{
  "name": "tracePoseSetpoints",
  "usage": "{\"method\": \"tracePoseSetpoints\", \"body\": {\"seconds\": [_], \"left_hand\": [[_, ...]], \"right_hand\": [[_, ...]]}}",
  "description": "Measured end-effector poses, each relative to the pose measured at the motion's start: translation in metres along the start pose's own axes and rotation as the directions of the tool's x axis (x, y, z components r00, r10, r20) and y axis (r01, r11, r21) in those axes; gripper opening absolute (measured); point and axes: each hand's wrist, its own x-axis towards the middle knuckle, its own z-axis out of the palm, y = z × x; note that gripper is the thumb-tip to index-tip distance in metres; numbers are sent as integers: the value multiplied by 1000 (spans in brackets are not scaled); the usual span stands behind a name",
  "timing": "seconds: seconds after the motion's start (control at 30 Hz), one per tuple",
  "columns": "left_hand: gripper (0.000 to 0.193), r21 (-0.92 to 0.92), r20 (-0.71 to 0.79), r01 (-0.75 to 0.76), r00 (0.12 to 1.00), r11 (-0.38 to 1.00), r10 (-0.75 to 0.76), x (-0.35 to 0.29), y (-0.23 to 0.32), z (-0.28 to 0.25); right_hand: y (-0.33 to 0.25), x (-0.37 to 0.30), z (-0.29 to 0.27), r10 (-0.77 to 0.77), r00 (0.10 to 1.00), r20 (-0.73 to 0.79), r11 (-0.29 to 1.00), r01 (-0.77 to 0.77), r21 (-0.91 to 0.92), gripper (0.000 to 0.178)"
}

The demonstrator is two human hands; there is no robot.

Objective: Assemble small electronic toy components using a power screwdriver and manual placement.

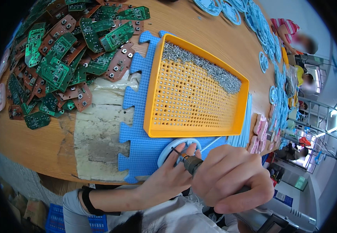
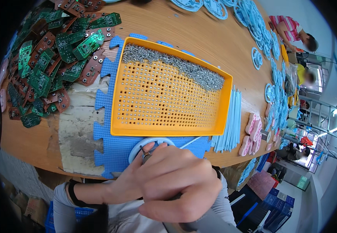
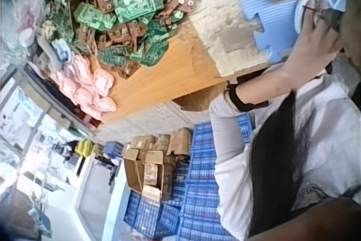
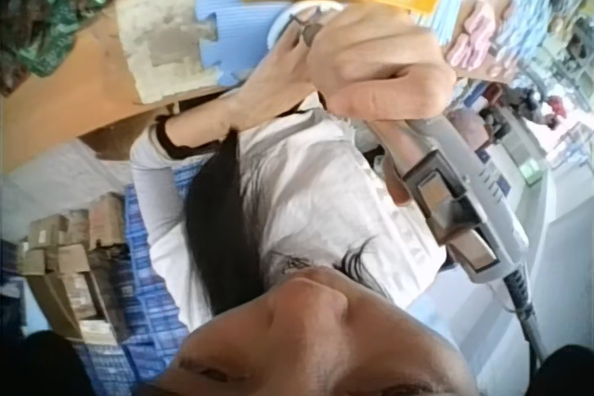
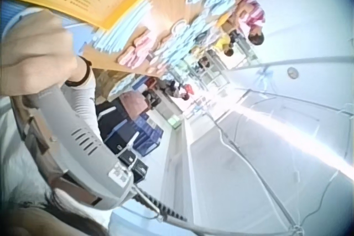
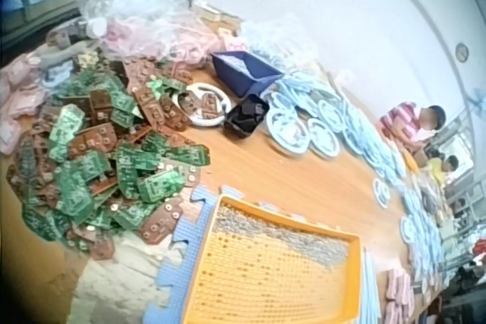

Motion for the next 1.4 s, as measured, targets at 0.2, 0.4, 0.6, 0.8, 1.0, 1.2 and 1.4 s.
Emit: {"method": "tracePoseSetpoints", "body": {"seconds": [0.2,0.4,0.6,0.8,1.0,1.2,1.4], "left_hand": [[42,10,-16,9,1000,1000,-9,2,-2,-3],[37,-46,-16,52,998,998,-53,5,-4,-3],[23,-50,1,51,999,997,-51,9,-3,-5],[22,-24,-26,84,996,996,-84,9,-2,-4],[29,-12,-43,70,997,997,-70,10,-3,-3],[22,-6,-43,93,995,996,-93,11,0,-4],[32,36,9,110,994,993,-111,8,6,-6]], "right_hand": [[4,-1,-4,-58,998,3,998,58,32,11],[-26,-6,13,53,979,-197,998,-56,-11,55],[-16,5,-30,-31,968,-248,955,-45,-295,55],[16,-12,-34,-101,948,-301,960,13,-281,69],[3,-2,-37,17,961,-277,953,-99,-285,70],[2,2,-44,81,980,-181,944,-134,-302,75],[3,-2,-36,55,969,-239,950,-125,-287,78]]}}
